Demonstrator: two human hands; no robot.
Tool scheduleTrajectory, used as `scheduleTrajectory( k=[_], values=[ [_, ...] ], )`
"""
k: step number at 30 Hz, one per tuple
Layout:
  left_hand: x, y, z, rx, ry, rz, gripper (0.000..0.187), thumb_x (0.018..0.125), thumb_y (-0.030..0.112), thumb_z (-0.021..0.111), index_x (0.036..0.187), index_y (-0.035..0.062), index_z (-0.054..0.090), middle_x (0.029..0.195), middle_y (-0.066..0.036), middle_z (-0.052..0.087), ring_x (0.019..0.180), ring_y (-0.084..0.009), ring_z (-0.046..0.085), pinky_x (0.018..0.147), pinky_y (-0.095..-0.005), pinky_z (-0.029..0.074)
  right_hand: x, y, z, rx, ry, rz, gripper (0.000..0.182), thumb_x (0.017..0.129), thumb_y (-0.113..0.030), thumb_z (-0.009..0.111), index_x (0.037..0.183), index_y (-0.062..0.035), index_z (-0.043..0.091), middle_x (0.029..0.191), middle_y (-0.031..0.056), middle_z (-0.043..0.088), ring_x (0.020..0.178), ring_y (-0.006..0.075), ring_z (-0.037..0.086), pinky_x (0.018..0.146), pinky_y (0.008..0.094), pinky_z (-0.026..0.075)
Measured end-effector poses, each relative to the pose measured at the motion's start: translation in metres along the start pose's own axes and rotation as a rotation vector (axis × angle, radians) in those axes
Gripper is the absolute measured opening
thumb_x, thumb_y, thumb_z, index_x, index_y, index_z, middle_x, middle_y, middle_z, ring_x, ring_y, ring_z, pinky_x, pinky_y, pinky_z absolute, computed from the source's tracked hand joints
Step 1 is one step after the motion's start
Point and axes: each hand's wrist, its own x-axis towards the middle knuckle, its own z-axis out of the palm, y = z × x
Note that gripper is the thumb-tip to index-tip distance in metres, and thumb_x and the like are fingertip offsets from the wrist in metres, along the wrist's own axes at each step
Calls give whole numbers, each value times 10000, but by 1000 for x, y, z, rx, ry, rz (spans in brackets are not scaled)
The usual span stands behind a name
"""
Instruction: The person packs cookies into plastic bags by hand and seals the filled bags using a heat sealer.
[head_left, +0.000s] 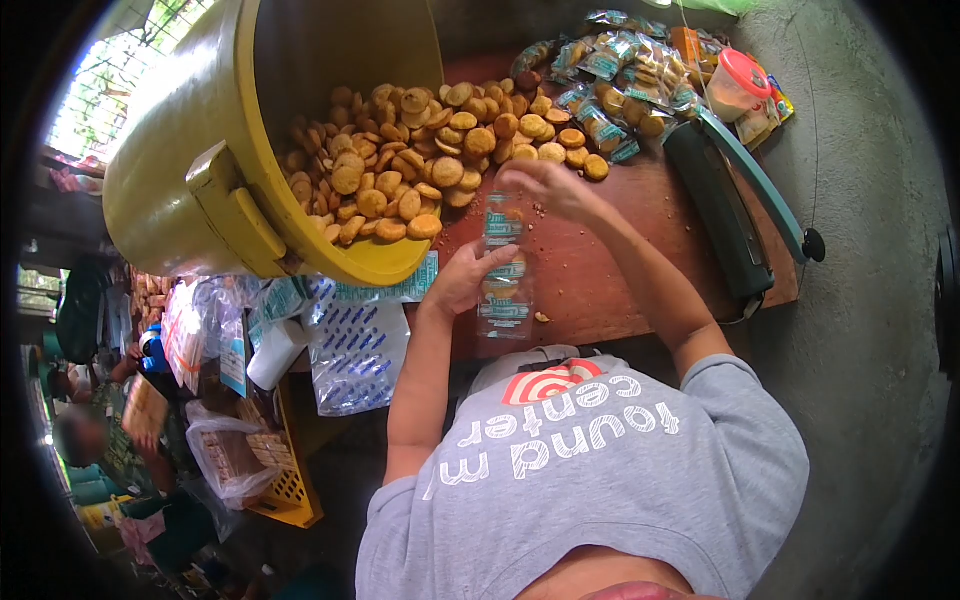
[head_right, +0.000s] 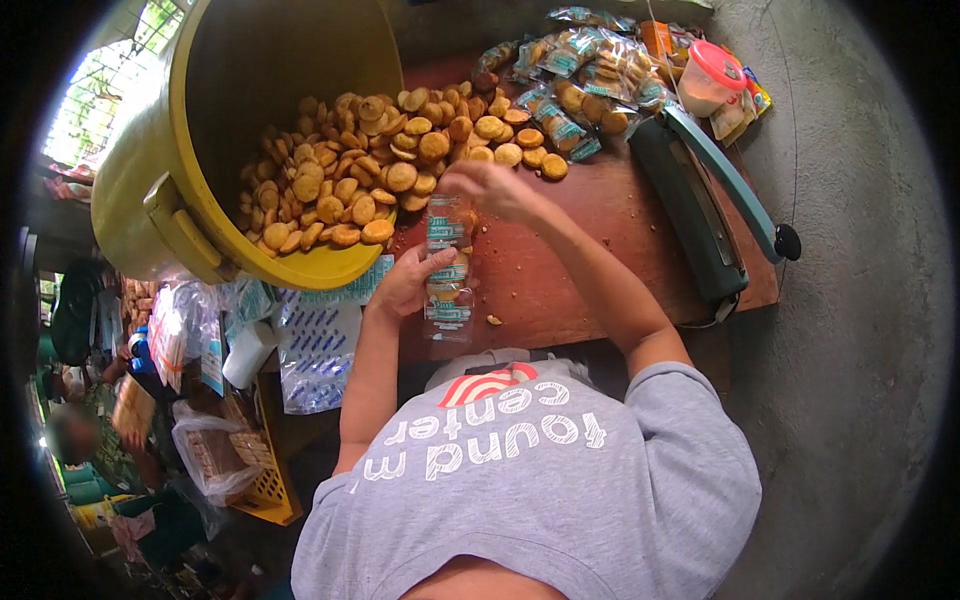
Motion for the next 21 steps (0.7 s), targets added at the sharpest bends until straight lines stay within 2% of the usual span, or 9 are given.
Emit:
scheduleTrajectory(
  k=[2, 3, 6, 8, 11, 14, 15, 18, 21],
  values=[
    [-1, 0, 4, -87, -29, 6, 361, 814, 160, 628, 1125, 50, 482, 935, -84, 603, 779, -190, 629, 653, -328, 540, 17, 36, -23, -597, 257, 41, 242, 822, -250, 553, 1025, -124, 595, 996, 98, 611, 943, 307, 550, 771, 416, 421],
    [-1, -2, 5, -85, -32, 5, 361, 814, 160, 628, 1125, 50, 482, 935, -84, 603, 779, -190, 629, 653, -328, 540, 18, 51, -26, -800, 383, 73, 241, 770, -216, 589, 1008, -181, 596, 1038, 71, 581, 1025, 298, 492, 840, 462, 348],
    [2, -4, 5, 25, 1, 79, 408, 777, 116, 665, 1131, 50, 473, 911, -70, 603, 754, -168, 624, 637, -306, 533, 9, 68, -34, -987, 319, 5, 269, 738, -195, 611, 1005, -210, 585, 1062, 45, 553, 1090, 291, 422, 880, 477, 283],
    [3, -4, 5, 198, 74, 134, 453, 727, 67, 701, 1124, 54, 482, 893, -48, 597, 736, -145, 612, 632, -284, 521, 11, 65, -40, -974, 336, -70, 252, 700, -186, 648, 950, -212, 620, 954, 43, 587, 974, 251, 513, 811, 430, 365],
    [7, -10, 0, 320, 154, 184, 476, 684, 92, 736, 1086, 44, 486, 890, -47, 585, 718, -118, 579, 653, -251, 493, 17, 56, -42, -172, 222, 218, 178, 680, -133, 714, 855, -122, 681, 742, 27, 632, 648, 103, 584, 574, 237, 454],
    [9, -10, 1, 390, 201, 172, 499, 646, 71, 747, 1077, 46, 496, 878, -26, 577, 744, -109, 569, 649, -250, 480, 17, 31, -42, 212, 162, 169, 169, 723, -93, 692, 884, -51, 665, 785, 21, 644, 707, 94, 588, 625, 226, 470],
    [11, -11, 1, 391, 201, 169, 499, 646, 71, 747, 1077, 46, 496, 878, -26, 577, 744, -109, 569, 649, -250, 480, 15, 12, -39, 273, 97, 102, 139, 750, -27, 654, 886, -8, 635, 870, 35, 645, 789, 84, 587, 727, 243, 481],
    [15, -11, 3, 412, 230, 250, 503, 624, 36, 734, 1073, 47, 506, 862, -10, 574, 773, -105, 559, 671, -250, 469, 10, -15, -29, 348, -138, 43, 139, 747, -19, 654, 884, -8, 637, 854, 26, 644, 777, 80, 585, 726, 239, 480],
    [11, -5, 7, 380, 227, 219, 494, 622, 15, 718, 1070, 47, 512, 857, -1, 576, 791, -100, 550, 700, -252, 462, -1, -49, -23, 24, -249, 38, 157, 793, -102, 627, 912, -1, 634, 809, 15, 640, 741, 77, 574, 687, 238, 466]
  ],
)
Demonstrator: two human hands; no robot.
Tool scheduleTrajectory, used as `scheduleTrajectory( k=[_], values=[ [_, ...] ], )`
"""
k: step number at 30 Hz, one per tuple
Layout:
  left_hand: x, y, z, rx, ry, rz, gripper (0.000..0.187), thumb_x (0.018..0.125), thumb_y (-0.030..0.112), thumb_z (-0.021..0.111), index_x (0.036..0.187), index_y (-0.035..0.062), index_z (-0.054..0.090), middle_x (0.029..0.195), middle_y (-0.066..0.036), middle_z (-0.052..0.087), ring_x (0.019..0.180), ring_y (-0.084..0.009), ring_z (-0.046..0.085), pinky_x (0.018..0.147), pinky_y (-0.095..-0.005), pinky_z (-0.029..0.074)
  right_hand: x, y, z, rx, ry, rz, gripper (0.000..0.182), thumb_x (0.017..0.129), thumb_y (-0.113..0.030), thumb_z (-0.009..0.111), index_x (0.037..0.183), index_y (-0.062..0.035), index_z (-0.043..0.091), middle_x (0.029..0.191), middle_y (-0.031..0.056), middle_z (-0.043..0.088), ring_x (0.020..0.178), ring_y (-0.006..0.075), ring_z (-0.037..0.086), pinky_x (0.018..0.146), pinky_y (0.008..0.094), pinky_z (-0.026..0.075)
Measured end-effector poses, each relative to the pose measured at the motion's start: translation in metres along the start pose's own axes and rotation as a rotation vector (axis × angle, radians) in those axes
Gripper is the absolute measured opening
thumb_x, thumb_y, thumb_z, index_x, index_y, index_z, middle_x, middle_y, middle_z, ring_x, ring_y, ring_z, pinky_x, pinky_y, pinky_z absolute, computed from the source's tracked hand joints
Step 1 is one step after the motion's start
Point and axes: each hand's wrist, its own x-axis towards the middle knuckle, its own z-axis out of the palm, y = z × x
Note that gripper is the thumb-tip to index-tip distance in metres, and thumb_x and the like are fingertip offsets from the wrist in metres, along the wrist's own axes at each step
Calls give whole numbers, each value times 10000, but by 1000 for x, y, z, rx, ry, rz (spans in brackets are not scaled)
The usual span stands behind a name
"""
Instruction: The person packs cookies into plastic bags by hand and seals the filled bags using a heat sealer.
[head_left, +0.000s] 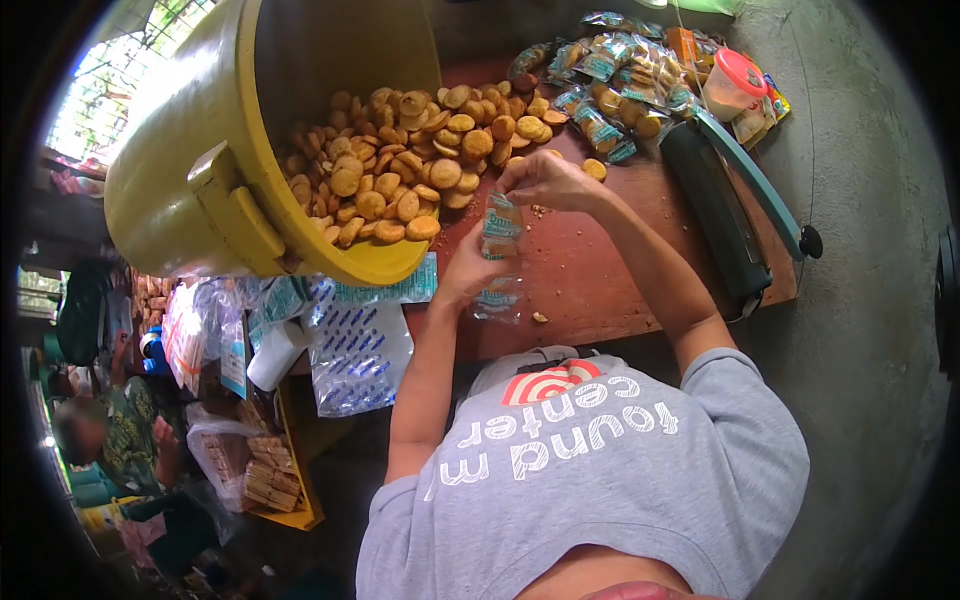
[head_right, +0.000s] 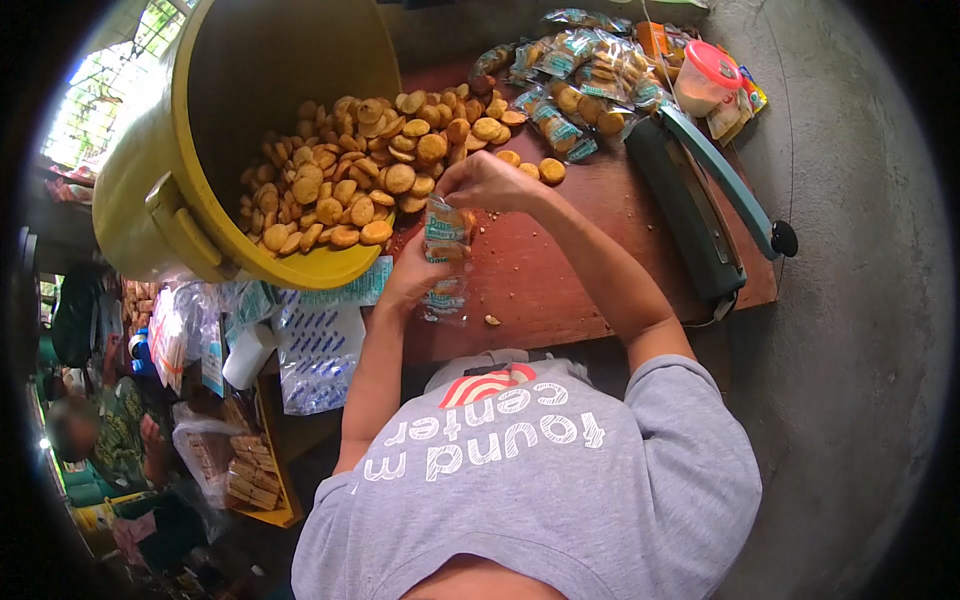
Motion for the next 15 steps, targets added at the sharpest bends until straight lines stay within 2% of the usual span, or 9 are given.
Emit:
scheduleTrajectory(
  k=[1, 5, 6, 7, 9, 11, 13, 14, 15],
  values=[
    [0, 0, -1, 1, -30, 29, 480, 630, 17, 717, 1065, 48, 517, 862, -1, 578, 784, -99, 551, 703, -250, 458, -3, -8, 2, -163, -30, 61, 185, 812, -144, 615, 921, 5, 630, 792, 13, 638, 726, 79, 570, 673, 241, 460],
    [0, -5, -4, -33, -44, 81, 399, 683, 46, 714, 1039, 51, 535, 867, -18, 594, 760, -113, 576, 646, -263, 473, 3, 13, 14, 2, -92, 51, 301, 855, -283, 566, 945, 0, 614, 788, 61, 603, 711, 112, 528, 668, 286, 441],
    [-1, -6, -4, -33, -43, 82, 399, 683, 46, 714, 1039, 51, 535, 867, -18, 594, 760, -113, 576, 646, -263, 473, 3, 16, 16, -323, -87, -197, 326, 876, -314, 534, 968, -6, 590, 777, 78, 563, 735, 120, 506, 676, 294, 434],
    [-1, -6, -3, -25, -26, 67, 382, 687, 53, 715, 1024, 50, 537, 860, -17, 594, 749, -110, 572, 634, -262, 472, 2, 18, 19, -323, -87, -198, 326, 876, -314, 534, 968, -6, 590, 777, 78, 563, 735, 120, 506, 676, 294, 434],
    [-4, -4, -2, -16, -8, 56, 365, 691, 61, 716, 1010, 49, 538, 853, -16, 595, 737, -106, 568, 622, -260, 471, 3, 14, 27, -268, -79, -49, 358, 868, -345, 537, 885, 12, 540, 680, 122, 506, 715, 169, 541, 644, 353, 433],
    [-11, 2, -4, -83, -57, -22, 379, 696, 85, 723, 1025, 43, 539, 849, -25, 598, 701, -103, 571, 602, -250, 476, 8, 22, 26, -277, -111, 18, 309, 874, -304, 530, 946, -4, 550, 733, 110, 544, 727, 160, 543, 664, 326, 442],
    [-11, -3, -7, -89, -65, -24, 411, 700, 95, 725, 1055, 42, 526, 850, -34, 600, 683, -104, 576, 591, -247, 480, 20, 48, 21, 84, 22, -69, 257, 902, -243, 500, 988, -8, 557, 819, 90, 576, 804, 103, 534, 723, 284, 444],
    [-11, -5, -8, -96, -76, -27, 443, 703, 105, 726, 1086, 41, 512, 850, -43, 603, 665, -105, 581, 580, -244, 484, 20, 40, 13, -59, 160, -41, 205, 908, -209, 484, 990, -43, 573, 865, 81, 592, 829, 116, 546, 745, 275, 441],
    [-12, -5, -9, -96, -76, -29, 443, 703, 105, 726, 1086, 41, 512, 850, -43, 603, 665, -105, 581, 580, -244, 484, 29, 57, 7, -185, 258, -47, 245, 847, -229, 549, 1023, -60, 574, 938, 101, 617, 873, 219, 578, 746, 346, 436]
  ],
)
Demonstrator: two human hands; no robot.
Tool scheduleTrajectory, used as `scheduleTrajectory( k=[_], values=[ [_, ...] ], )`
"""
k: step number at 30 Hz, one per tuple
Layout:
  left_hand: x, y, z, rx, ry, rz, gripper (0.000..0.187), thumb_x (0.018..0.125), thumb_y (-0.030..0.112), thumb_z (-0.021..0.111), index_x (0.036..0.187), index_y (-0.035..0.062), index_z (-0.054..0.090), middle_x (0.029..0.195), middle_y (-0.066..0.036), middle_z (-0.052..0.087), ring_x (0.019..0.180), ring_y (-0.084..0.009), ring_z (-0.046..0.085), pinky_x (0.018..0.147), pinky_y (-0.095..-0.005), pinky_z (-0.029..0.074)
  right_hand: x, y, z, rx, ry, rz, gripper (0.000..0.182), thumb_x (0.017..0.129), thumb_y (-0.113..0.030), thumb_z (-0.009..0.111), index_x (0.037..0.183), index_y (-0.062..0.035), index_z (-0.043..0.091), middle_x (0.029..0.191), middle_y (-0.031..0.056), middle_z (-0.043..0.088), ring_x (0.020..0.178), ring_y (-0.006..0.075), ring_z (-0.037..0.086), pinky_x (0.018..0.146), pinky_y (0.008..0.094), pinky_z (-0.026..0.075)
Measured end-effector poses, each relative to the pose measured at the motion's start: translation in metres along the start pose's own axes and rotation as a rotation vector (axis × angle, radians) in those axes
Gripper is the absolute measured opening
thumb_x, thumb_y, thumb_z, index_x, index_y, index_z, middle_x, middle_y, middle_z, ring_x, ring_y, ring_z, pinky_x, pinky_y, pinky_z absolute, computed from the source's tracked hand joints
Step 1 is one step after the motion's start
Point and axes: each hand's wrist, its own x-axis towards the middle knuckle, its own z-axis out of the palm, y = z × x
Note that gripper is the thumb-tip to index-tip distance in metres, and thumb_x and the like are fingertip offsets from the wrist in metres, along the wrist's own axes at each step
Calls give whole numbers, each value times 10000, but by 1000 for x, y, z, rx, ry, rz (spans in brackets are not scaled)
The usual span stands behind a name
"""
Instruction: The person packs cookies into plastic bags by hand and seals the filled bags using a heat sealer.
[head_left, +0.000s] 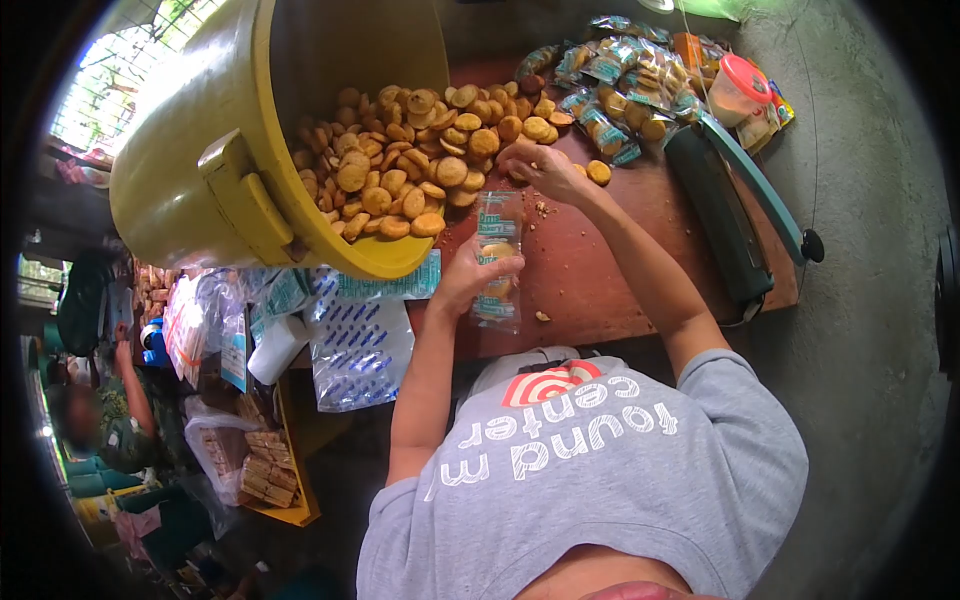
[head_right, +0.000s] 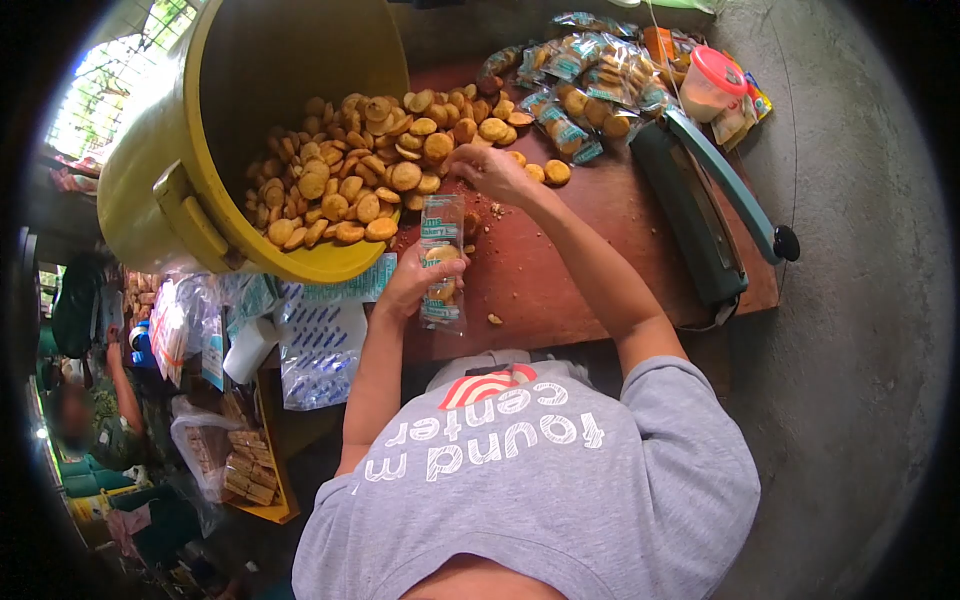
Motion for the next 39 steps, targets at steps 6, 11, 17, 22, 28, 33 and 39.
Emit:
scheduleTrajectory(
  k=[6, 11, 17, 22, 28, 33, 39],
  values=[
    [0, 2, 0, 35, 11, 19, 558, 700, 121, 732, 1171, 38, 445, 851, -62, 611, 659, -112, 594, 577, -245, 493, -2, 47, 7, -603, 185, 11, 408, 706, -260, 638, 1090, -162, 541, 965, 71, 598, 945, 262, 531, 767, 436, 359],
    [2, -2, -2, 71, 15, 15, 568, 698, 121, 732, 1175, 28, 439, 851, -63, 613, 657, -108, 590, 589, -235, 489, -11, 45, 6, -734, 144, -167, 301, 686, -266, 655, 960, -150, 604, 872, 68, 588, 915, 257, 550, 746, 417, 361],
    [4, -3, -2, 95, 32, 7, 541, 689, 118, 737, 1148, 23, 466, 841, -56, 610, 657, -110, 587, 591, -241, 489, -2, 57, 4, -114, 266, 17, 248, 760, -187, 644, 997, -119, 624, 975, 68, 613, 855, 234, 602, 710, 341, 462],
    [5, 2, 3, 133, 44, 27, 416, 682, 89, 728, 1033, 54, 508, 802, -12, 577, 673, -103, 570, 580, -244, 474, -14, -11, -16, 291, 151, -10, 244, 821, -126, 600, 1057, -81, 560, 816, -4, 581, 630, 64, 490, 538, 255, 420],
    [10, 1, 4, 24, -40, 63, 427, 676, 36, 709, 1058, 57, 517, 857, 6, 578, 772, -101, 564, 681, -256, 462, -29, -39, -17, 169, -380, -6, 192, 817, -122, 598, 978, -48, 523, 893, 35, 616, 826, 75, 539, 700, 251, 443],
    [12, 3, 4, 95, -26, 18, 404, 684, 14, 698, 1049, 65, 532, 907, 6, 588, 783, -94, 568, 728, -240, 453, -29, -43, -18, 237, -352, -56, 233, 828, -184, 598, 985, -11, 594, 898, 39, 617, 826, 94, 542, 723, 263, 445],
    [13, 6, 1, -48, -38, -43, 369, 751, 145, 693, 1066, 63, 520, 905, 9, 579, 796, -80, 556, 688, -238, 454, -36, -41, -6, -31, -308, -102, 376, 828, -360, 604, 1025, -41, 612, 807, 66, 637, 783, 105, 544, 707, 302, 446]
  ],
)
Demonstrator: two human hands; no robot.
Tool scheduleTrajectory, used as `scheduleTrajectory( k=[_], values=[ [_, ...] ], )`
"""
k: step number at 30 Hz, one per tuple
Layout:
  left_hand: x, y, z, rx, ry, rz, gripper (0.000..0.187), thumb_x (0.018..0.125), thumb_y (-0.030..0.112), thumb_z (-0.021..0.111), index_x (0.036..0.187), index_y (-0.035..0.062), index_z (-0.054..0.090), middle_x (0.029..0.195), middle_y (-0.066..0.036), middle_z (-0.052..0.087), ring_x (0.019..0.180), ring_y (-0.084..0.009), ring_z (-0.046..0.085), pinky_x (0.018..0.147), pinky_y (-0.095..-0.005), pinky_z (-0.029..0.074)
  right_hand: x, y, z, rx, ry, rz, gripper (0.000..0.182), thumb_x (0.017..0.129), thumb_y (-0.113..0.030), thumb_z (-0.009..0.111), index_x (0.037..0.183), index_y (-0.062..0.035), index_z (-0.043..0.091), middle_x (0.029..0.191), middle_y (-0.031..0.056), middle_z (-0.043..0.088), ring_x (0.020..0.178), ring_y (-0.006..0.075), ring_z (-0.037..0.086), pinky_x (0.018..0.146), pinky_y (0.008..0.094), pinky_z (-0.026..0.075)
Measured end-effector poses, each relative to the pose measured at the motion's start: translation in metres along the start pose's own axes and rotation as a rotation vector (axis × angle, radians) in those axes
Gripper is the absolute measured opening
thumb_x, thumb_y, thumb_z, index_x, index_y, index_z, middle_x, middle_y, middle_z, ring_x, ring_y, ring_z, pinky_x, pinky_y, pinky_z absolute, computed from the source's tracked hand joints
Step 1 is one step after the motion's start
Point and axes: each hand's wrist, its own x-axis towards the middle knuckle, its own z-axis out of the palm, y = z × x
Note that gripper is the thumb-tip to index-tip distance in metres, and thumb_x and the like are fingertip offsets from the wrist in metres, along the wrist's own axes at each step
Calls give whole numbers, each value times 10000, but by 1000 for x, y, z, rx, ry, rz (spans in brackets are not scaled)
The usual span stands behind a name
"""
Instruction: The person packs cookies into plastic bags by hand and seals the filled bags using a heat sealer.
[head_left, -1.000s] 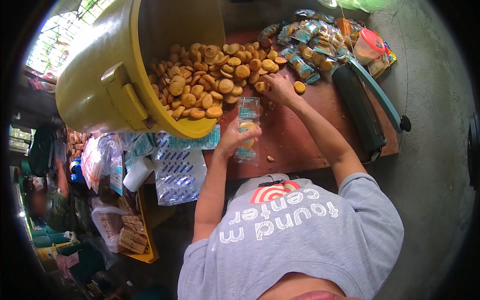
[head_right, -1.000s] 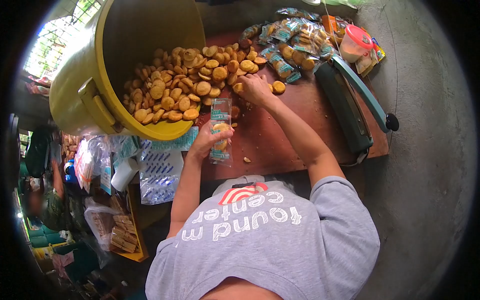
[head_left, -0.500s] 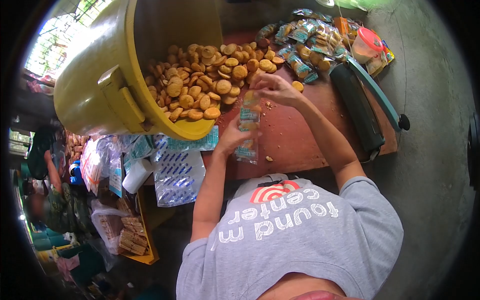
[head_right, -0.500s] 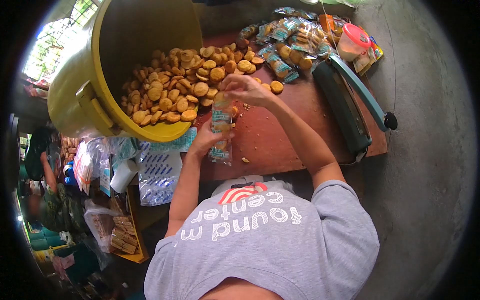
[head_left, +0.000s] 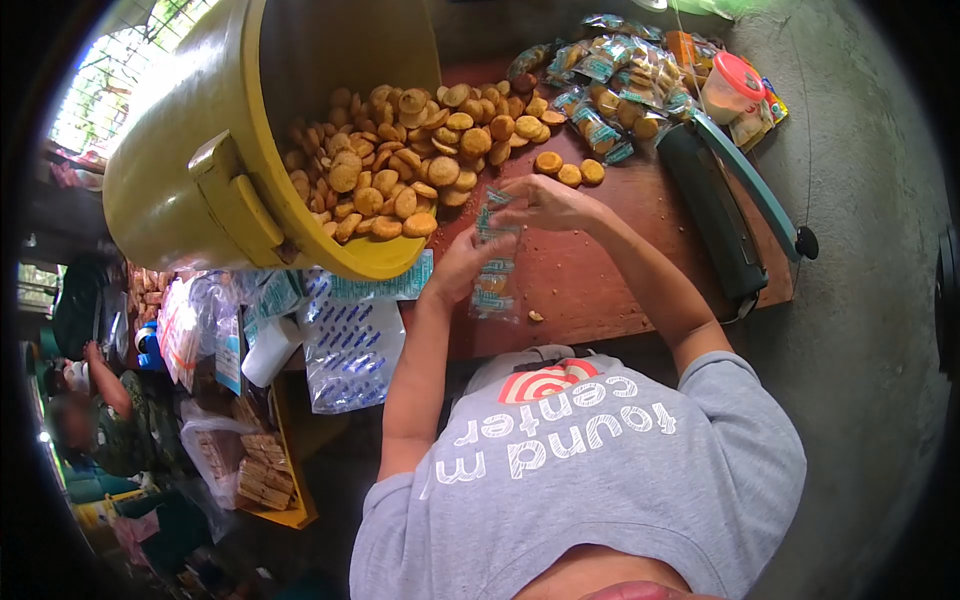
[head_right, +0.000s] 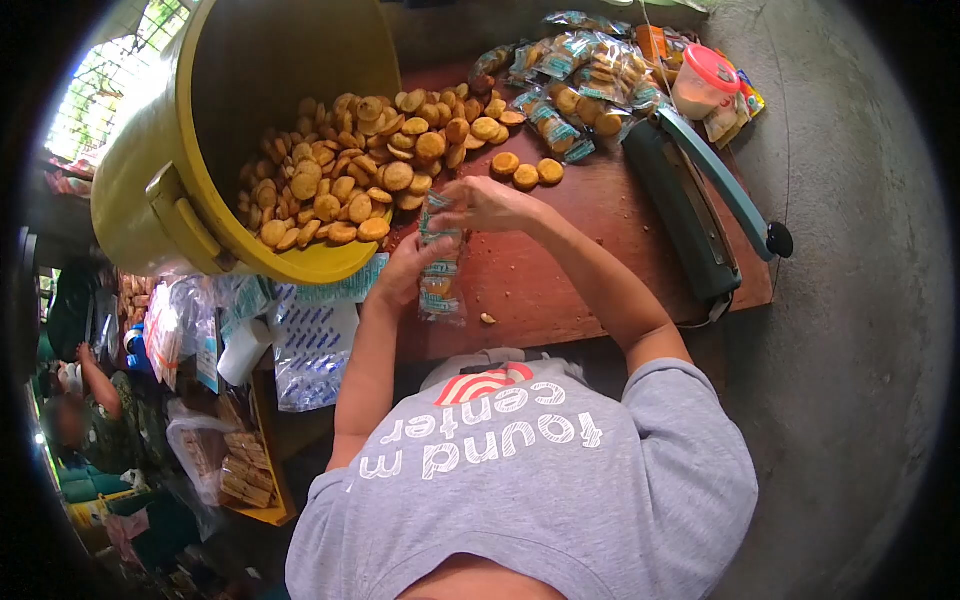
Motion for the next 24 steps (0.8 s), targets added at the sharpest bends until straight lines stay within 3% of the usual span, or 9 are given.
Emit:
scheduleTrajectory(
  k=[3, 11, 14, 16, 17, 19, 20, 23, 24],
  values=[
    [-4, 7, 4, -141, 19, -20, 359, 779, 219, 679, 1059, 59, 522, 909, 4, 582, 786, -82, 562, 662, -236, 464, 8, 5, 4, 236, 124, 136, 437, 805, -429, 604, 920, -8, 618, 721, 105, 611, 605, 146, 530, 577, 322, 449],
    [-12, 6, 1, -39, -22, -5, 325, 765, 171, 690, 1029, 58, 537, 832, -8, 596, 714, -101, 576, 617, -246, 479, 11, -20, -4, -76, 48, 143, 407, 822, -399, 593, 947, -14, 632, 843, 71, 611, 696, 121, 551, 642, 272, 456],
    [-19, 7, 2, 206, 108, 225, 333, 747, 146, 703, 1021, 51, 539, 821, -9, 598, 687, -109, 578, 598, -248, 479, 15, -17, -7, 263, -88, 284, 420, 831, -408, 576, 1009, -29, 613, 876, 93, 587, 751, 134, 564, 687, 264, 461],
    [-22, -1, -13, 121, 121, 187, 372, 744, 134, 699, 1053, 47, 512, 840, -34, 595, 676, -128, 589, 601, -262, 492, 20, -6, -6, 504, 239, -22, 363, 805, -319, 626, 1040, -45, 591, 877, 132, 579, 819, 175, 577, 720, 285, 463],
    [-24, -4, -18, 35, 136, 146, 411, 741, 123, 695, 1086, 42, 485, 859, -58, 593, 666, -147, 600, 605, -277, 505, 20, 3, -4, 506, 238, -20, 363, 805, -319, 626, 1040, -45, 591, 877, 132, 579, 819, 175, 577, 720, 285, 463],
    [-25, -2, -19, -30, 61, 176, 435, 743, 128, 694, 1109, 41, 474, 862, -62, 595, 675, -149, 602, 608, -274, 505, 17, 30, 5, -160, 71, -65, 358, 739, -199, 674, 1054, -58, 576, 921, 140, 586, 866, 236, 581, 744, 317, 465],
    [-25, -1, -19, -96, -17, 209, 458, 745, 132, 692, 1131, 40, 464, 865, -65, 598, 685, -151, 604, 612, -270, 504, 11, 40, 17, -233, 38, -24, 374, 682, -101, 671, 1043, -66, 579, 964, 138, 588, 880, 287, 578, 758, 347, 466],
    [-24, -3, -17, -89, 23, 183, 478, 747, 147, 694, 1149, 37, 460, 858, -62, 602, 683, -147, 604, 613, -269, 503, 6, 45, 36, -496, 54, -91, 319, 712, -135, 649, 1023, -92, 592, 969, 129, 594, 882, 302, 579, 740, 400, 478],
    [-23, -3, -17, -90, 26, 187, 478, 747, 147, 694, 1149, 37, 460, 858, -62, 602, 683, -147, 604, 613, -269, 503, 3, 32, 32, -363, 96, 15, 283, 721, -100, 632, 1002, -76, 607, 941, 134, 596, 853, 284, 591, 728, 361, 486]
  ],
)
